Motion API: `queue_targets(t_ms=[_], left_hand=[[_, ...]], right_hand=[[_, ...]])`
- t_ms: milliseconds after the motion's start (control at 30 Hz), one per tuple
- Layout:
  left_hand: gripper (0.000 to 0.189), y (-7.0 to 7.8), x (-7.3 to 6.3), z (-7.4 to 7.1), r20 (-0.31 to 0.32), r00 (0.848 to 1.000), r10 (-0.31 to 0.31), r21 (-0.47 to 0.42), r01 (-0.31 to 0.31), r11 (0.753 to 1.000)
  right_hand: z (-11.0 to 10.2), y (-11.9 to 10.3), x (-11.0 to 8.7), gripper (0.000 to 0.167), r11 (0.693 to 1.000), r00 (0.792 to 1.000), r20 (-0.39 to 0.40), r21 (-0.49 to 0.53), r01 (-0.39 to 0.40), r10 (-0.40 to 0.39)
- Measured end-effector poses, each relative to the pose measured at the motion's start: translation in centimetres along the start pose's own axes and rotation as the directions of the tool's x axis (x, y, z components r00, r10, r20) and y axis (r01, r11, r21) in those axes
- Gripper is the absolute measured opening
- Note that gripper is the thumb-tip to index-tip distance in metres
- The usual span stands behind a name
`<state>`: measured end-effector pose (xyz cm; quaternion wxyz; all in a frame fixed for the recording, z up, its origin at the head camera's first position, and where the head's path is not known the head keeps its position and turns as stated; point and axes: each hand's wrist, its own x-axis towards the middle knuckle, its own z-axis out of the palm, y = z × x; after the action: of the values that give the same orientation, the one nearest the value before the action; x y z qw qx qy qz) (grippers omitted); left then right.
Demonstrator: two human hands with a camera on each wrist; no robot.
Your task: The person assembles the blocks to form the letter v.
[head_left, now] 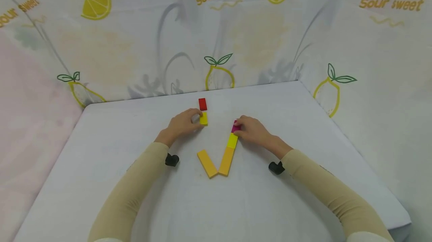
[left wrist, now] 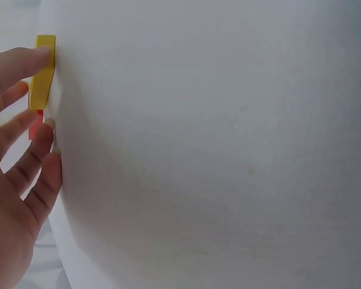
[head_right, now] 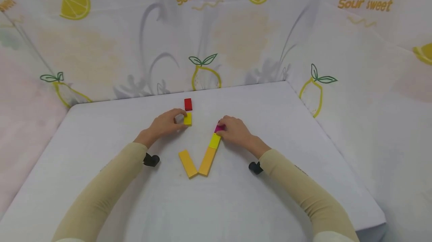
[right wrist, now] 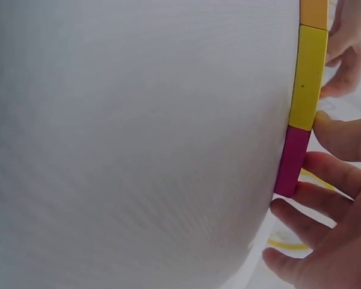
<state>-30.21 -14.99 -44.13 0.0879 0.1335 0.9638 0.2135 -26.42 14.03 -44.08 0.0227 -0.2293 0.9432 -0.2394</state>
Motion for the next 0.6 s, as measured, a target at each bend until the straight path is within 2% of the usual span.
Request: queue_targets(t_ms=[400, 600], left_hand=[[0.036, 0.14, -0.18, -0.23, 0.003, 1.0, 0.018, 0.014, -0.018, 1.0], [0.034, -0.36, 0.03, 0.03, -0.017, 0.999, 0.033, 0.008, -0.033, 0.999]], right_hand=[[0.06, -0.11, 0.0, 0.031, 1.0, 1.0, -0.001, 0.008, -0.016, 0.016], [0.11, 0.03, 0.05, 0.031, 1.0, 1.0, -0.005, 0.011, -0.012, 0.012]])
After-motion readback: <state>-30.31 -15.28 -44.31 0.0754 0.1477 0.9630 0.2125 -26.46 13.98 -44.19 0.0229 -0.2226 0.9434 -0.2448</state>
